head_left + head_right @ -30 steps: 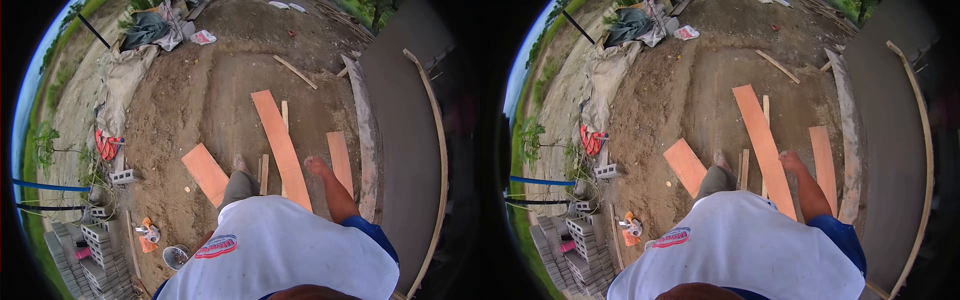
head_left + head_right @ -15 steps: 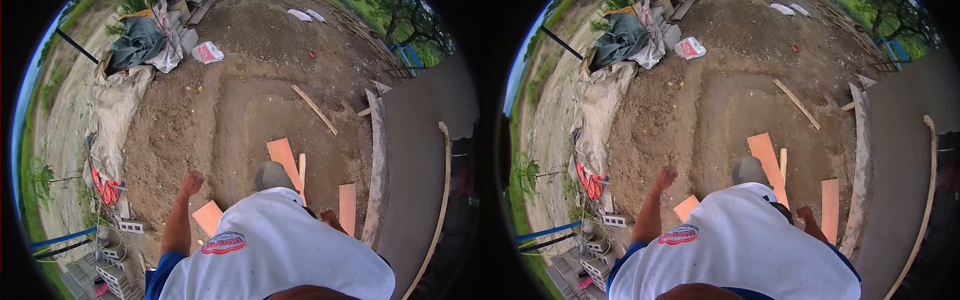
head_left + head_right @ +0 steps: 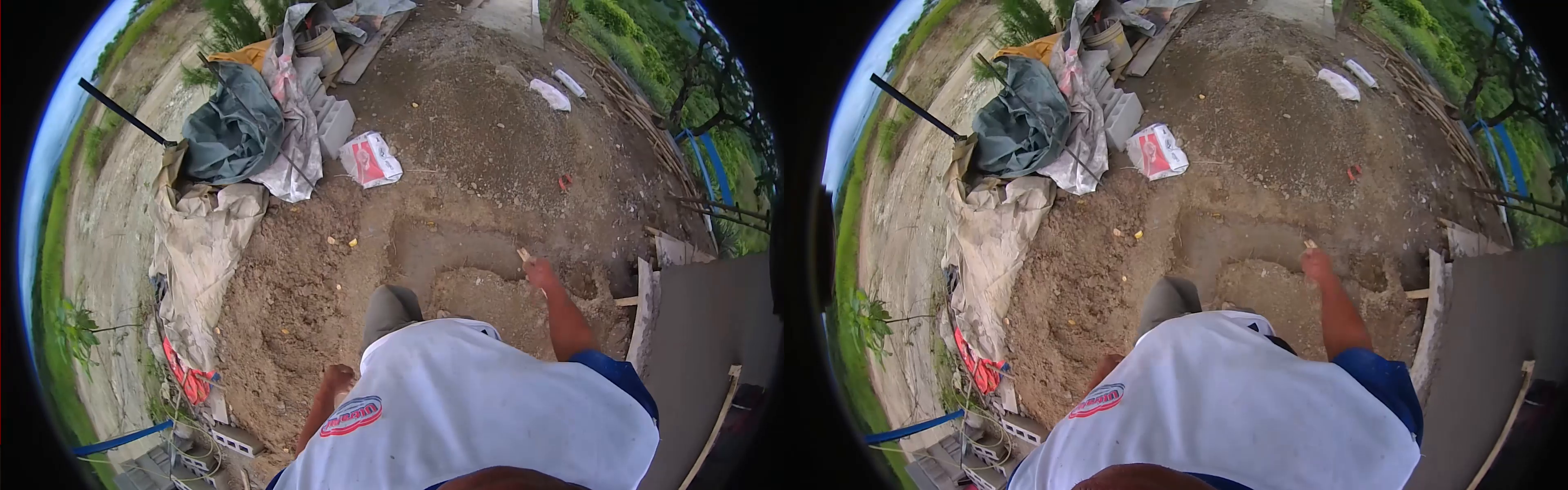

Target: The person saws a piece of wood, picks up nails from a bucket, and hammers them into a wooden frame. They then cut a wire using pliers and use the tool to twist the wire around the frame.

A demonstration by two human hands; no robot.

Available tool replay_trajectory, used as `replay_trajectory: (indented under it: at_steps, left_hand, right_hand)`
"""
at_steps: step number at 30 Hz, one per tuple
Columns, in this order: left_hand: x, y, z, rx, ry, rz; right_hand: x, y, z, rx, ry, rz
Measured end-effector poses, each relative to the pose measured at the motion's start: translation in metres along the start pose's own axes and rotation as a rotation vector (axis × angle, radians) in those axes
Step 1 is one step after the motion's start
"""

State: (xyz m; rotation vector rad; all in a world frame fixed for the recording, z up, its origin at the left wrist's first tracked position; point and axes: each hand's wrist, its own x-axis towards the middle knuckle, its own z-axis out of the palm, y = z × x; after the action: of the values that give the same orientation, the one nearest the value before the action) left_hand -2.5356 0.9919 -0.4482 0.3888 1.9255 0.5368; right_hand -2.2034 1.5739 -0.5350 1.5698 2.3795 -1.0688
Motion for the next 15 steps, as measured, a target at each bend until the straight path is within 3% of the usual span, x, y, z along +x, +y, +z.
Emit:
replay_trajectory:
  at_steps: [1, 3, 5, 8, 11, 12, 13, 14, 15]
  left_hand:
    - [0.022, -0.001, -0.015, 0.041, -0.004, -0.018]
    - [0.074, 0.003, -0.049, 0.115, -0.026, -0.035]
    - [0.136, 0.022, -0.094, 0.167, -0.054, -0.028]
    - [0.257, 0.073, -0.183, 0.3, -0.08, 0.093]
    - [0.384, 0.18, -0.297, 0.649, -0.019, 0.517]
    - [0.425, 0.197, -0.312, 0.533, 0.133, 0.451]
    - [0.469, 0.231, -0.341, 0.436, 0.306, 0.395]
    - [0.474, 0.3, -0.373, 0.037, 0.253, 0.26]
    - [0.465, 0.367, -0.395, -0.362, 0.195, 0.112]
  right_hand:
    - [0.04, -0.078, -0.035, 0.016, 0.092, -0.207]
    - [0.147, -0.18, -0.069, -0.217, 0.062, -0.27]
    - [0.209, -0.292, -0.096, -0.06, 0.085, -0.386]
    - [0.31, -0.383, -0.089, 0.033, 0.122, -0.419]
    - [0.411, -0.379, -0.031, 0.215, 0.037, -0.215]
    - [0.432, -0.358, -0.005, 0.169, -0.076, -0.147]
    - [0.441, -0.355, 0.002, -0.259, -0.199, -0.23]
    - [0.456, -0.314, 0.032, -0.426, -0.234, -0.318]
    - [0.452, -0.313, 0.028, -0.604, -0.423, -0.487]
